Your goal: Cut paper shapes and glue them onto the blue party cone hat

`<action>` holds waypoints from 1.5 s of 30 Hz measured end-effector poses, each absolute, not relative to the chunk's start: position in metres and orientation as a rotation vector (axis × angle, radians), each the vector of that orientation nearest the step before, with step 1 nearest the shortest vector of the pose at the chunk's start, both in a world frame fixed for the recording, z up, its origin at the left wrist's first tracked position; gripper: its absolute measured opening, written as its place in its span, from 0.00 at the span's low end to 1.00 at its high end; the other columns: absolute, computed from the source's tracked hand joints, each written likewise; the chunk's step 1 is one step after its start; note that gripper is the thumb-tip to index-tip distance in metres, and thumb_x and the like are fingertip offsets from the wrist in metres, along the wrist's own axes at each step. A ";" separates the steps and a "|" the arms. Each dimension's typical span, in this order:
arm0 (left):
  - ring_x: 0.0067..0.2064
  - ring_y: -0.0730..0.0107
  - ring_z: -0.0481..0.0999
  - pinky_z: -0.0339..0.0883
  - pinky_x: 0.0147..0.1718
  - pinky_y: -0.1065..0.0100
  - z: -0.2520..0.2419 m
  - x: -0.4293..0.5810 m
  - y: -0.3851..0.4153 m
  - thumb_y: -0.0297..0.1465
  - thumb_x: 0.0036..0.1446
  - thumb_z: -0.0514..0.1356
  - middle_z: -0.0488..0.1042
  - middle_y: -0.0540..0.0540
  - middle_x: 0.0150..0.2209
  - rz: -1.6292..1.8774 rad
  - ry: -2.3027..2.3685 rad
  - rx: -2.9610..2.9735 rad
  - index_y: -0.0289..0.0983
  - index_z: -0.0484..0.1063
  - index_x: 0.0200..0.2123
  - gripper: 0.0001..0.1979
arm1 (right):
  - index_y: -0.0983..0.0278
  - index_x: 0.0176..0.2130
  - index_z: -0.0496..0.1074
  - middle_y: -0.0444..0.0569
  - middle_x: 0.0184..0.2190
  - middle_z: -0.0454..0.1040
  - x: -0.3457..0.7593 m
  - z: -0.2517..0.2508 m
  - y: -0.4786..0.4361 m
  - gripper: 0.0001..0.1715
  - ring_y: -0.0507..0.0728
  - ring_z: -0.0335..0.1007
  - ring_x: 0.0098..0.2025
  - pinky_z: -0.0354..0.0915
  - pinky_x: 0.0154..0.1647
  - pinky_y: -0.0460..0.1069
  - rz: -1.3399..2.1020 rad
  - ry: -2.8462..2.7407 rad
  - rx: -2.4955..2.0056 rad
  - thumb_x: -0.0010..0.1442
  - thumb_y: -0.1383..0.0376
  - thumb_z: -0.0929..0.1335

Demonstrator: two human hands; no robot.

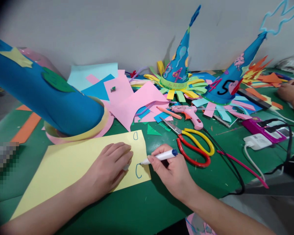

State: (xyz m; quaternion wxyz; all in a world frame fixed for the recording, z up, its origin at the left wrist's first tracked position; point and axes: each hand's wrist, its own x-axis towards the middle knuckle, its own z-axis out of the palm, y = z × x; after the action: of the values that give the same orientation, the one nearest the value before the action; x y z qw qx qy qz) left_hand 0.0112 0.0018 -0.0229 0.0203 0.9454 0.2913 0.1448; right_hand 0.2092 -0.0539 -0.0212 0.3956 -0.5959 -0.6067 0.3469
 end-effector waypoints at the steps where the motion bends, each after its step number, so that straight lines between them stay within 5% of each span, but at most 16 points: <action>1: 0.43 0.55 0.67 0.63 0.37 0.55 -0.023 0.011 0.002 0.23 0.54 0.47 0.70 0.38 0.38 0.453 0.906 2.931 0.32 0.68 0.37 0.11 | 0.62 0.31 0.64 0.40 0.20 0.63 0.209 -0.021 -0.054 0.07 0.50 0.59 0.22 0.56 0.22 0.45 0.876 -1.537 -1.508 0.58 0.61 0.63; 45: 0.43 0.54 0.66 0.63 0.37 0.54 -0.024 0.010 0.001 0.23 0.55 0.46 0.70 0.38 0.39 0.428 0.905 2.938 0.31 0.68 0.38 0.12 | 0.62 0.29 0.64 0.40 0.20 0.61 0.208 -0.019 -0.055 0.09 0.50 0.57 0.21 0.55 0.21 0.44 0.870 -1.538 -1.526 0.58 0.61 0.63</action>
State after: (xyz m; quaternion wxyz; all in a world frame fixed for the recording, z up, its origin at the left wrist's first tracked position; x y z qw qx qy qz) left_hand 0.0105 0.0011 -0.0237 0.0188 0.9464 0.2916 0.1378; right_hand 0.2084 -0.0547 -0.0190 0.3928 -0.6011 -0.6057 0.3427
